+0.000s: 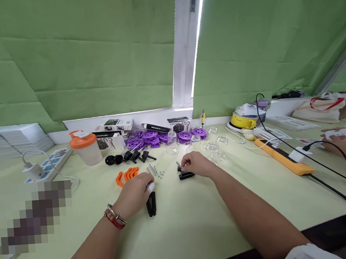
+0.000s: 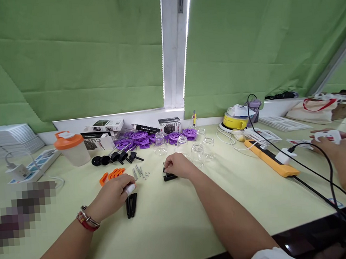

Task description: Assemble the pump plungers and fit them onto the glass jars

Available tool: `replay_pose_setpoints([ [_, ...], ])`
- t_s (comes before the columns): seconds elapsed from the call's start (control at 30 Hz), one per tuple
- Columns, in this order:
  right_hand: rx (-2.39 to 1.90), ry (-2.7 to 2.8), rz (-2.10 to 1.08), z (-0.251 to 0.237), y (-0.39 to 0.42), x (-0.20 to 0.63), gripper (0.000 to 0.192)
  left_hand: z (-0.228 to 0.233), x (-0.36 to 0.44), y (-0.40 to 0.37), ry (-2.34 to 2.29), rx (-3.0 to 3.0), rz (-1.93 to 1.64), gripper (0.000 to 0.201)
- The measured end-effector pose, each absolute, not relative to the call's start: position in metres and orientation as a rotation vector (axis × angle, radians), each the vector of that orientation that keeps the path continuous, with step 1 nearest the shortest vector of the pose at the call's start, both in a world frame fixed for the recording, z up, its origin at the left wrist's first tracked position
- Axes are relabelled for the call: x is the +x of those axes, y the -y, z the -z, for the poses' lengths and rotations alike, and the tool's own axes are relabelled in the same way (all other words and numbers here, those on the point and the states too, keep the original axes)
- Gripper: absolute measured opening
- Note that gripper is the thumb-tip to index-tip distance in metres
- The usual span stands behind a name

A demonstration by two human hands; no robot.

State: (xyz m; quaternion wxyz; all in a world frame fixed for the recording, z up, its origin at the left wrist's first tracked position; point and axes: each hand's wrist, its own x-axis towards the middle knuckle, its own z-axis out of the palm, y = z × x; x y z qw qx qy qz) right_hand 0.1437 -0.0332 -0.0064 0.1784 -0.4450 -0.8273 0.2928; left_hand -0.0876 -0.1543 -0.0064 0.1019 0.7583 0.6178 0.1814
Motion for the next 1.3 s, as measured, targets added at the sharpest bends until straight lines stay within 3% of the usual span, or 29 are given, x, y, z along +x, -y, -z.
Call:
replay_pose_setpoints([
  [0.27, -1.307, 2.595, -0.607, 0.025, 0.049, 0.159, 0.021, 0.015, -0.077, 0.158, -1.695, 2.301, -0.648, 0.016],
  [0.37, -1.305, 2.621, -0.625, 0.028, 0.056, 0.156, 0.016, 0.016, -0.078, 0.157, -1.686, 2.309, -0.662, 0.016],
  [0.53, -1.199, 2.643, -0.835, 0.033, 0.074, 0.147, 0.011, 0.018, -0.075, 0.158, -1.636, 2.317, -0.652, 0.018],
  [0.67, -1.025, 2.374, -1.247, 0.039, 0.092, 0.13, 0.013, 0.018, -0.066, 0.161, -1.472, 2.243, -0.677, 0.032],
  [0.87, -0.897, 2.124, -1.545, 0.04, 0.103, 0.116, 0.009, 0.019, -0.06, 0.16, -1.375, 2.042, -0.81, 0.021],
  [0.97, -0.907, 2.24, -1.364, 0.035, 0.085, 0.122, 0.013, 0.02, -0.06, 0.16, -1.417, 2.013, -0.805, 0.016],
  [1.13, -1.302, 2.326, -0.676, 0.026, 0.032, 0.146, 0.017, 0.02, -0.06, 0.161, -1.416, 2.044, -0.806, 0.014],
  [1.3, -1.421, 2.369, -0.601, 0.033, 0.01, 0.157, 0.015, 0.021, -0.062, 0.161, -1.413, 2.089, -0.78, 0.014],
])
